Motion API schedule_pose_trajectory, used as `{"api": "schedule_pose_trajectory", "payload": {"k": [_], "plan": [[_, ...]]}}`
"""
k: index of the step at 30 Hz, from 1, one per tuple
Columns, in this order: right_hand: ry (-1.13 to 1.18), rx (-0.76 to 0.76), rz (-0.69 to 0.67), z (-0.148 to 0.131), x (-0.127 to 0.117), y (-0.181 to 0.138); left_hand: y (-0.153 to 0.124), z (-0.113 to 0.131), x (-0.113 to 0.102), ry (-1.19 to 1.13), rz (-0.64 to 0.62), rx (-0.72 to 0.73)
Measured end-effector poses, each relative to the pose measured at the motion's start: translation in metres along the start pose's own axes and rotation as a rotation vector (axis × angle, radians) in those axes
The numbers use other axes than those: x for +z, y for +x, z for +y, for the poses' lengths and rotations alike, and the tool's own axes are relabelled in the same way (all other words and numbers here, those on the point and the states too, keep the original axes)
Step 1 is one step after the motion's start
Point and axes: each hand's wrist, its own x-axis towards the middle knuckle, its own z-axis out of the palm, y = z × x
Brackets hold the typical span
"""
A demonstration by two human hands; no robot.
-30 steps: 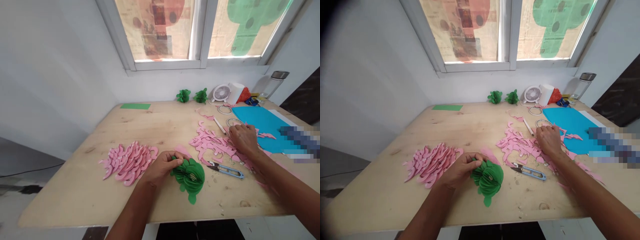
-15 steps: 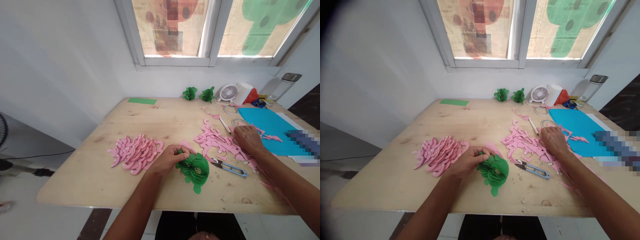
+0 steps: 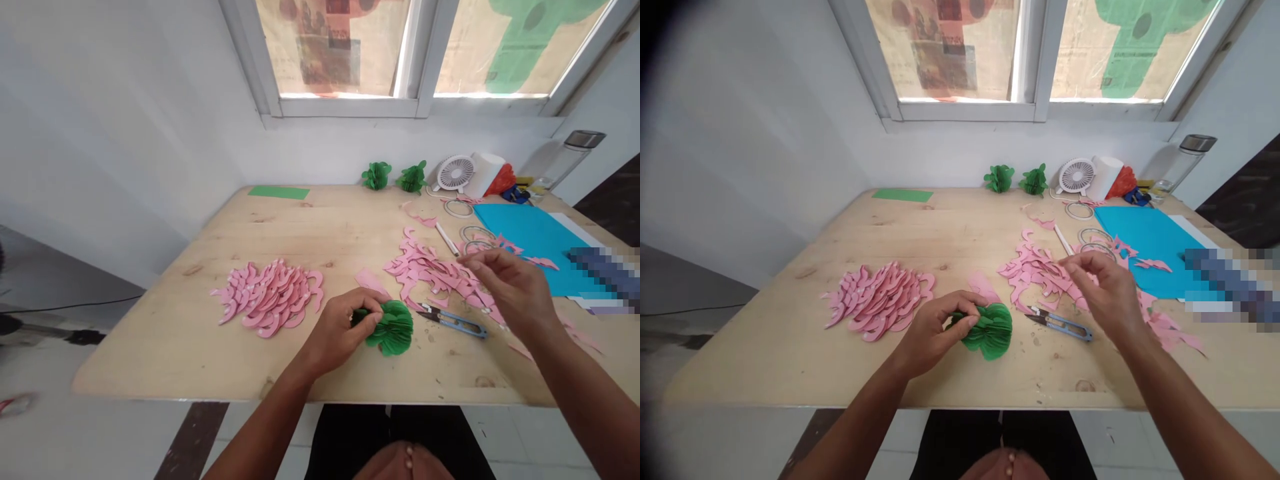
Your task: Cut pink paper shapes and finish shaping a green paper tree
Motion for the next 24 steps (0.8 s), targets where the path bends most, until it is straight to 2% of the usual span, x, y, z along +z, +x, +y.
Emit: {"api": "schedule_pose_trajectory", "payload": {"k": [5,10,17,24], "plan": [[0.189,-0.076,-0.178,-0.032,0.025,-0.054,-0.022,0.003,0.017,0.229,0.097,0.182],[0.191,-0.212,-0.200,-0.039,0.043,-0.088,-0.041,-0.003,0.031,0.358,0.168,0.310],[0.144,-0.253,-0.215,-0.036,0.046,-0.120,-0.060,-0.007,0.040,0.404,0.200,0.318],[0.124,-0.272,-0.176,-0.029,0.052,-0.135,-0.066,-0.009,0.049,0.441,0.270,0.287]]}}
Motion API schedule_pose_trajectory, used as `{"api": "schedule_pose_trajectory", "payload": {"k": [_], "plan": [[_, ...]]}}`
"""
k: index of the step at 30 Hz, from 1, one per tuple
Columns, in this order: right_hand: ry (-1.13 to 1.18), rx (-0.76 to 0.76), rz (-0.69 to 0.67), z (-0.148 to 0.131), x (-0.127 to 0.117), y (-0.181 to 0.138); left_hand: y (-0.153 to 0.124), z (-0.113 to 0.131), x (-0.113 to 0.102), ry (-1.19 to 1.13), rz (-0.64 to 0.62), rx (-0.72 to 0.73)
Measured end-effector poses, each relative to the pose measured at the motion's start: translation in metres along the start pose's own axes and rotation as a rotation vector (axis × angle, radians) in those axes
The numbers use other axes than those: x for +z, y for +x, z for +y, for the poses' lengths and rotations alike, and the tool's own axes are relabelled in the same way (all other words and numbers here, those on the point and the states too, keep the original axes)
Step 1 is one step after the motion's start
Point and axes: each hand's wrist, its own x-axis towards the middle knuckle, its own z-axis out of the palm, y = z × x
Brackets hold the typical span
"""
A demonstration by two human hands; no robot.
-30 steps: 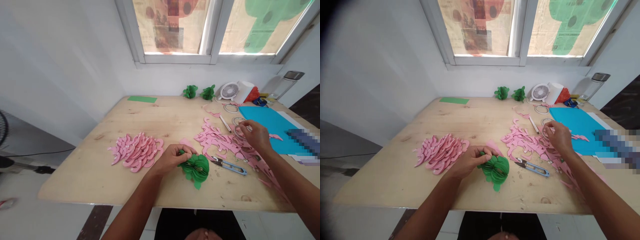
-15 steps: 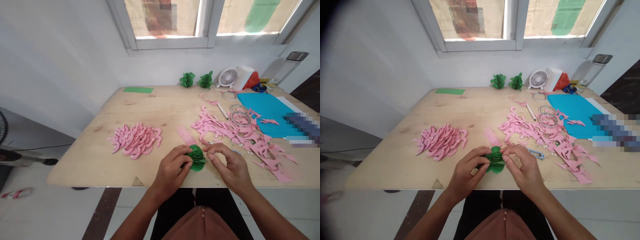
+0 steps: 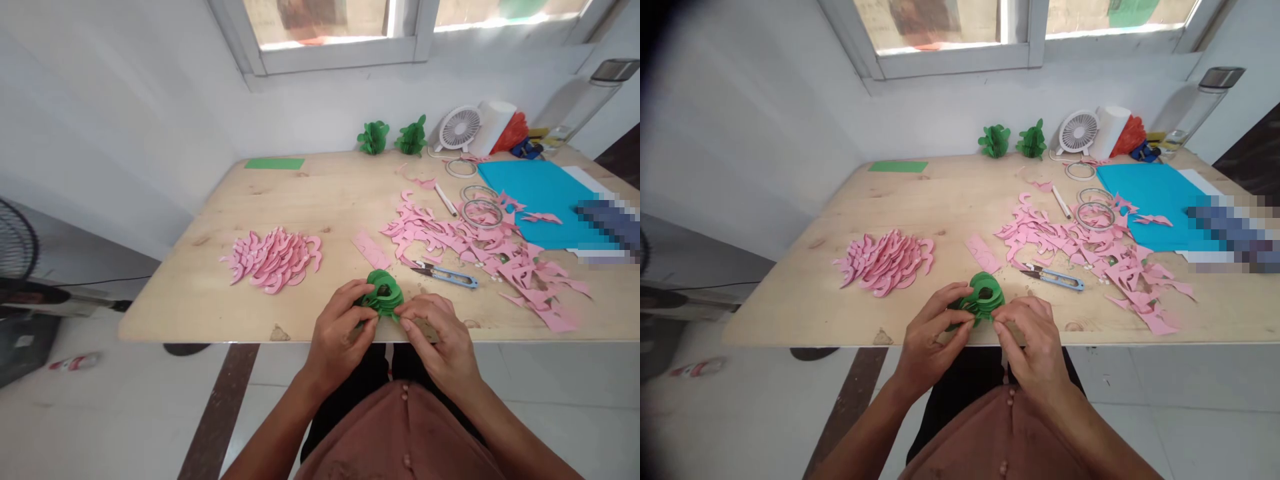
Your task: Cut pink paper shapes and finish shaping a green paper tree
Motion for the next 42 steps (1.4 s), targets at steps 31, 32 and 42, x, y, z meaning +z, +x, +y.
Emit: {"api": "schedule_pose_trajectory", "payload": {"k": [31,32,42], "plan": [[-0.136,-0.162,0.076,-0.007,0.004,-0.004,-0.009,-0.004,0.001,0.035,0.050,0.005],[-0.143,-0.182,0.081,-0.007,0.004,-0.005,-0.009,-0.003,0.001,0.033,0.047,0.004],[-0.198,-0.261,0.085,-0.007,0.004,-0.002,-0.007,-0.003,-0.001,0.020,0.038,-0.016]]}}
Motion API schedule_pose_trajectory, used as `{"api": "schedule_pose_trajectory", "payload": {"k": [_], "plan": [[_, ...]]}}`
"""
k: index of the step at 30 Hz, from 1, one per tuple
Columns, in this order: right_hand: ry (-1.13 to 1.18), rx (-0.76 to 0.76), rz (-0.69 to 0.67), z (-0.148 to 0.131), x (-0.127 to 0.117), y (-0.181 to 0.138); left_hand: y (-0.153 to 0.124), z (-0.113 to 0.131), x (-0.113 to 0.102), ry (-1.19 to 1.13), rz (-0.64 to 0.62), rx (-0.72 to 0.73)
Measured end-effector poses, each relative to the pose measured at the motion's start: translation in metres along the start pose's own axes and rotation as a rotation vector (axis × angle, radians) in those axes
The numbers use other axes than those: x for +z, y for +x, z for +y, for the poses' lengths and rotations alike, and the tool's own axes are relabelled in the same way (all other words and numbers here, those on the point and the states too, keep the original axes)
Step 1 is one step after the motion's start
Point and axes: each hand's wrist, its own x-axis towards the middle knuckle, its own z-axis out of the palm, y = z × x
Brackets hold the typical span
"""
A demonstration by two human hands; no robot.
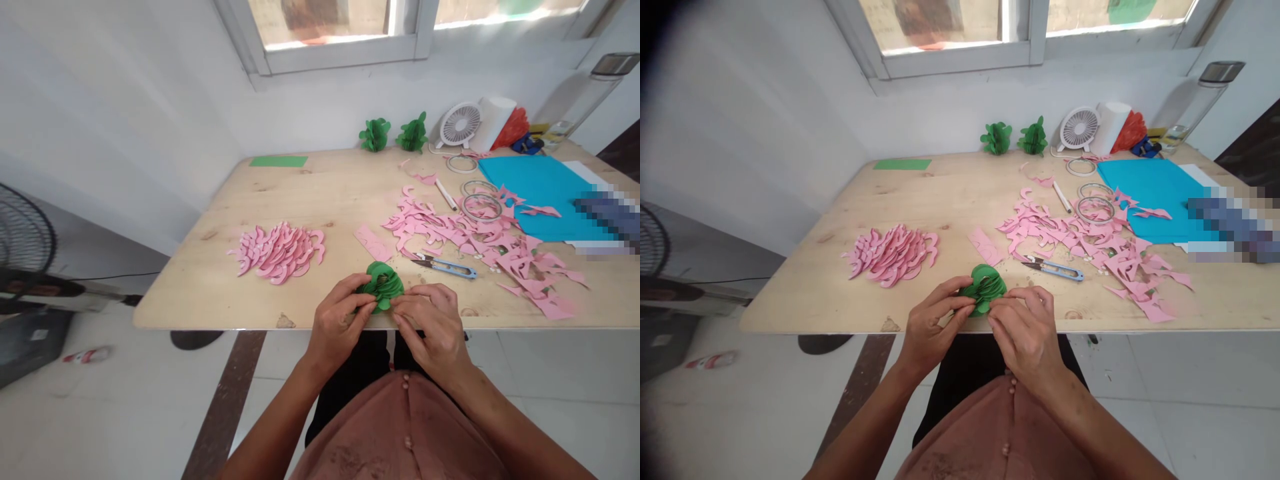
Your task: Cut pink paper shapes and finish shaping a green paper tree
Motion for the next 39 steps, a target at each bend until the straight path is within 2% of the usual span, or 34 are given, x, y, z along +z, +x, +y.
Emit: {"api": "schedule_pose_trajectory", "payload": {"k": [25,39], "plan": [[-0.002,-0.004,-0.007,-0.0023,-0.0016,0.0041,0.0057,0.0064,0.0035,0.033,0.047,-0.058],[-0.005,0.005,0.003,0.0004,-0.0023,0.0045,0.0060,0.0040,0.0065,0.072,0.062,0.028]]}}
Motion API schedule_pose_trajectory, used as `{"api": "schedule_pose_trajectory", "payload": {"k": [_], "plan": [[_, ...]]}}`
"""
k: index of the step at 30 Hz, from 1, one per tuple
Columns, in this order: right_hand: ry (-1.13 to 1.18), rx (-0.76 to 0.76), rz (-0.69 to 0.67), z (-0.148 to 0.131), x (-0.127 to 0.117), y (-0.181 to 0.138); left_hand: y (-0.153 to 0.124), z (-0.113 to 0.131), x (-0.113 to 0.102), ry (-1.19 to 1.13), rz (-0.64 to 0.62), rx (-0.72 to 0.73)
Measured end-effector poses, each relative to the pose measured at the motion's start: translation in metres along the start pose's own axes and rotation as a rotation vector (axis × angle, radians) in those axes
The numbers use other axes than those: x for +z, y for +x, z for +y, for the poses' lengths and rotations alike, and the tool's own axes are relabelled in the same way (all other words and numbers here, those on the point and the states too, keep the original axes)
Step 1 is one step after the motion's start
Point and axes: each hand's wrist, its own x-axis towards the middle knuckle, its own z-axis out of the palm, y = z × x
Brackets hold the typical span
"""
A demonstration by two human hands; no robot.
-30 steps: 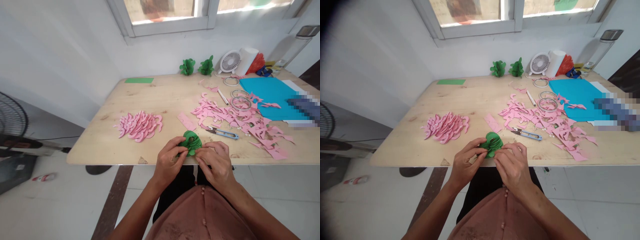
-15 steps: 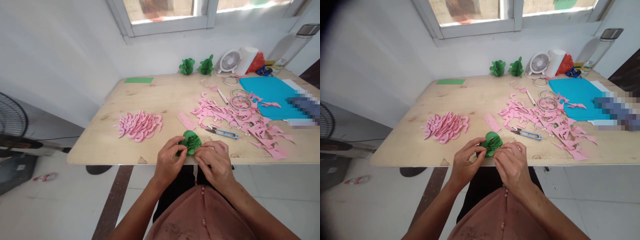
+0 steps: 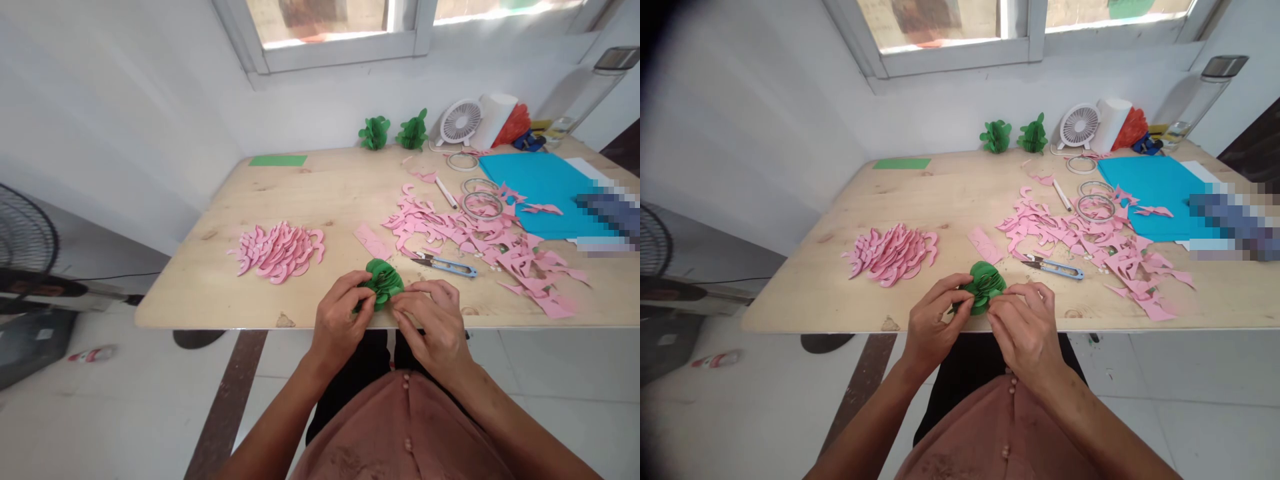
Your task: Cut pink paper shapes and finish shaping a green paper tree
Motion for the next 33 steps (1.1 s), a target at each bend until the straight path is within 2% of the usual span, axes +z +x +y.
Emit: {"api": "schedule_pose_trajectory", "payload": {"k": [6,12,19,27,33], "plan": [[0.018,0.047,0.025,-0.003,-0.004,0.001,0.003,0.000,-0.001,-0.004,-0.001,-0.007],[0.126,0.210,0.055,-0.001,-0.004,0.005,0.005,0.000,-0.003,-0.009,-0.036,-0.006],[0.244,0.359,0.015,-0.004,0.004,0.010,0.005,0.002,-0.002,-0.014,-0.051,0.011],[0.157,0.303,-0.005,-0.005,0.005,0.007,0.008,0.005,-0.005,-0.023,-0.068,0.000],[0.040,0.167,0.000,-0.003,-0.001,0.011,0.019,0.003,-0.012,-0.052,-0.173,-0.057]]}}
